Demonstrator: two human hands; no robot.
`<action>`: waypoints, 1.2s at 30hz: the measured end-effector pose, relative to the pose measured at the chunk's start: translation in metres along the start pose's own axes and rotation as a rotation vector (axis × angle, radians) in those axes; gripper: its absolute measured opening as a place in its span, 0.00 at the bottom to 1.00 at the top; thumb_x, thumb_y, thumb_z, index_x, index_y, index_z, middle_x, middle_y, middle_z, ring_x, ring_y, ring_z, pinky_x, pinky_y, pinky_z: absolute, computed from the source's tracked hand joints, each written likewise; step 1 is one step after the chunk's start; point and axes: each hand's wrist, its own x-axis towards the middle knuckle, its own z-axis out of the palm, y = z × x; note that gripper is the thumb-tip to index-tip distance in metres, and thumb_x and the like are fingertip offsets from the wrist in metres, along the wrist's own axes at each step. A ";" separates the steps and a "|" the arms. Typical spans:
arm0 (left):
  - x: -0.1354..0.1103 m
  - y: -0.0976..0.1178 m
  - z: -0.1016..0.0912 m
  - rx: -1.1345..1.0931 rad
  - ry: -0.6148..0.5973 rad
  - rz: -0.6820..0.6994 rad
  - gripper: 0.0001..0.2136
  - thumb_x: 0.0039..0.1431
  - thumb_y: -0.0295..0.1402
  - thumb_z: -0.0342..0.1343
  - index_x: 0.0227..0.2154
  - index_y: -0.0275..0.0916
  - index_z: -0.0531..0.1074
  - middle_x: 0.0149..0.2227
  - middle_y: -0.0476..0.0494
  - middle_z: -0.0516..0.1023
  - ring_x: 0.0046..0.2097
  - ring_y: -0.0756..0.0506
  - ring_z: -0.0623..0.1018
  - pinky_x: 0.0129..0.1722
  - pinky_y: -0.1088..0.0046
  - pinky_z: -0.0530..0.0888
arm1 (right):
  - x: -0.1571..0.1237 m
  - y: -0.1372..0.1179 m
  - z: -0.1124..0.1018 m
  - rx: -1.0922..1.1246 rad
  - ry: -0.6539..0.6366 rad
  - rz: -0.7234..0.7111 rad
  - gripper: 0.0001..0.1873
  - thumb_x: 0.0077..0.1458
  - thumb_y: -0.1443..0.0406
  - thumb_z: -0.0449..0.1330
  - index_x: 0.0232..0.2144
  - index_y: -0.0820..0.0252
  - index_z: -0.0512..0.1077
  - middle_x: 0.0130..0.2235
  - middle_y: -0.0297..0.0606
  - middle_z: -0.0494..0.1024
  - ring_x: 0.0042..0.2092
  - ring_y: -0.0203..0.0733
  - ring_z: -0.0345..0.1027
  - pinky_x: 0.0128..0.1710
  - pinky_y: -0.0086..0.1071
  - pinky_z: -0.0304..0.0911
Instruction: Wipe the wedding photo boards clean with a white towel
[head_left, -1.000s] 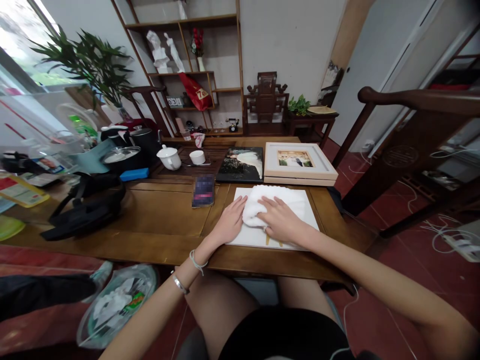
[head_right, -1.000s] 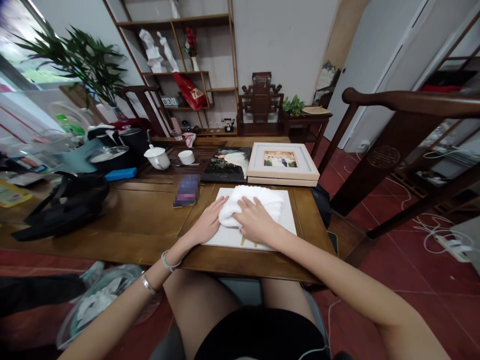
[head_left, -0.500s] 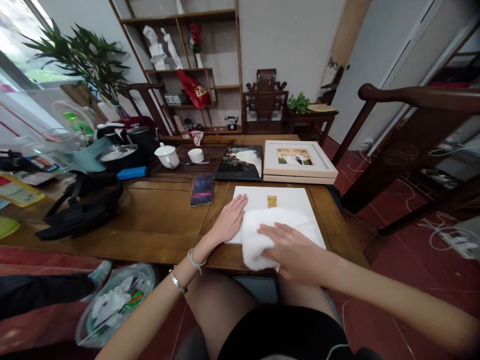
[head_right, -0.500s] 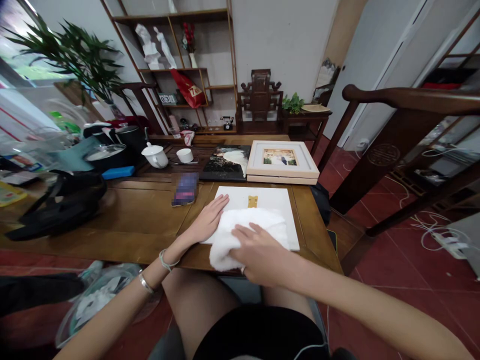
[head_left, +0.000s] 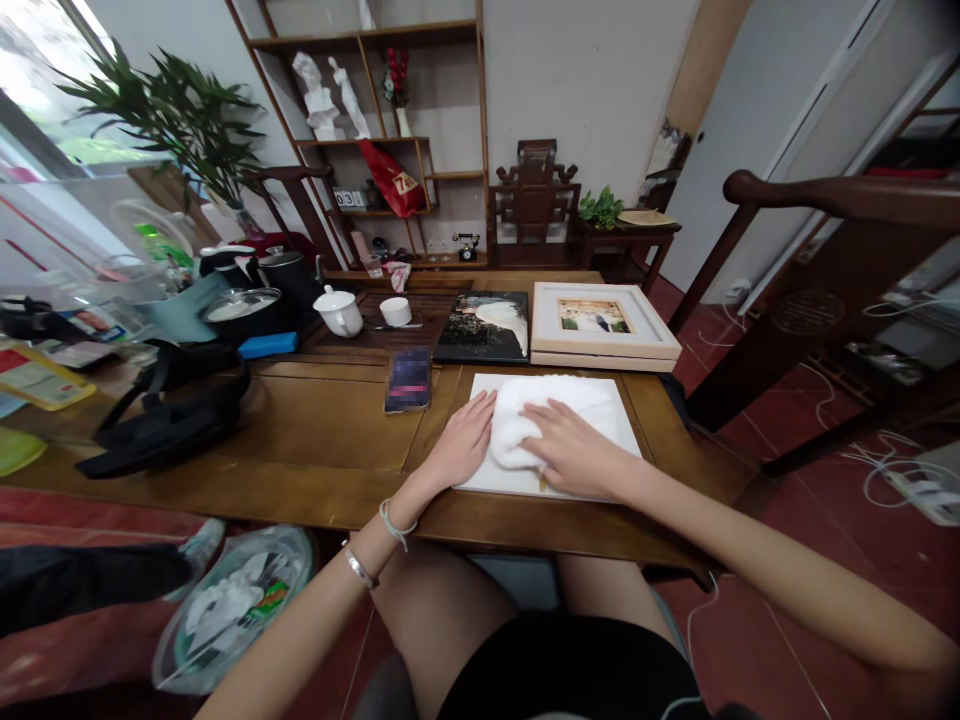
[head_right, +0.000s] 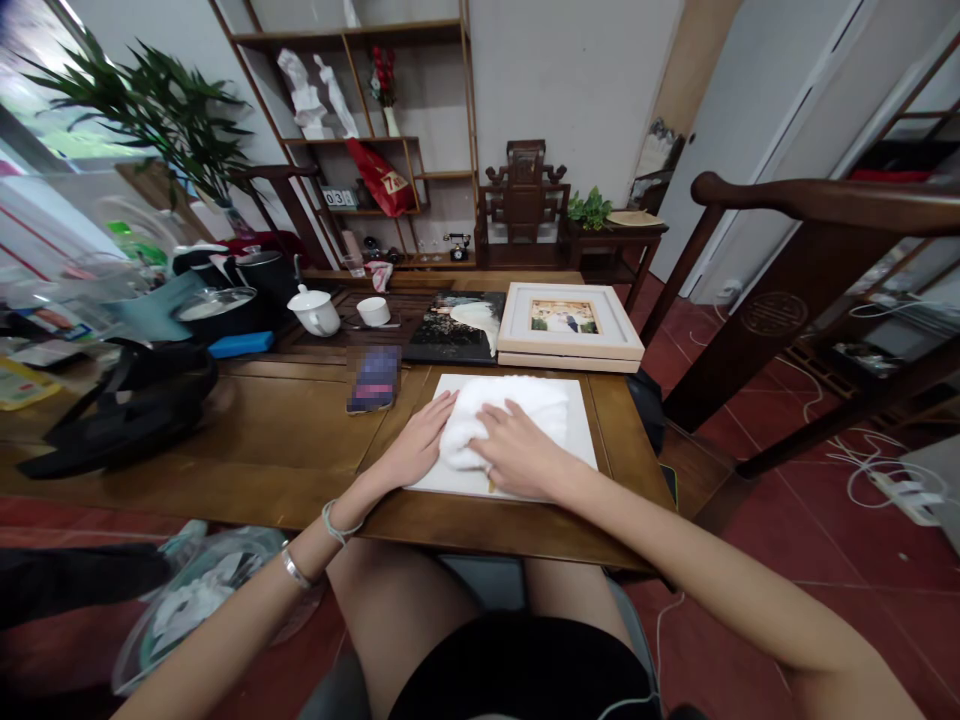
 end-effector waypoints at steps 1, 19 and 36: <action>0.000 0.000 0.000 0.002 0.002 0.004 0.22 0.66 0.33 0.37 0.61 0.34 0.57 0.64 0.37 0.57 0.66 0.42 0.55 0.64 0.57 0.56 | -0.007 -0.010 -0.003 0.017 -0.005 -0.030 0.16 0.49 0.69 0.57 0.41 0.65 0.74 0.54 0.57 0.68 0.59 0.58 0.55 0.57 0.53 0.46; 0.000 -0.003 0.003 0.053 0.020 0.007 0.21 0.66 0.33 0.37 0.60 0.34 0.57 0.64 0.37 0.58 0.66 0.42 0.55 0.64 0.57 0.56 | 0.059 0.054 -0.014 0.344 0.054 0.066 0.12 0.61 0.66 0.49 0.39 0.62 0.72 0.42 0.44 0.77 0.41 0.46 0.66 0.41 0.35 0.56; 0.000 -0.001 0.000 0.012 -0.007 -0.018 0.22 0.67 0.35 0.37 0.61 0.35 0.57 0.65 0.40 0.57 0.66 0.43 0.55 0.64 0.56 0.56 | -0.016 0.091 -0.025 0.308 0.002 0.242 0.18 0.56 0.68 0.48 0.46 0.59 0.71 0.48 0.43 0.75 0.46 0.49 0.67 0.47 0.41 0.59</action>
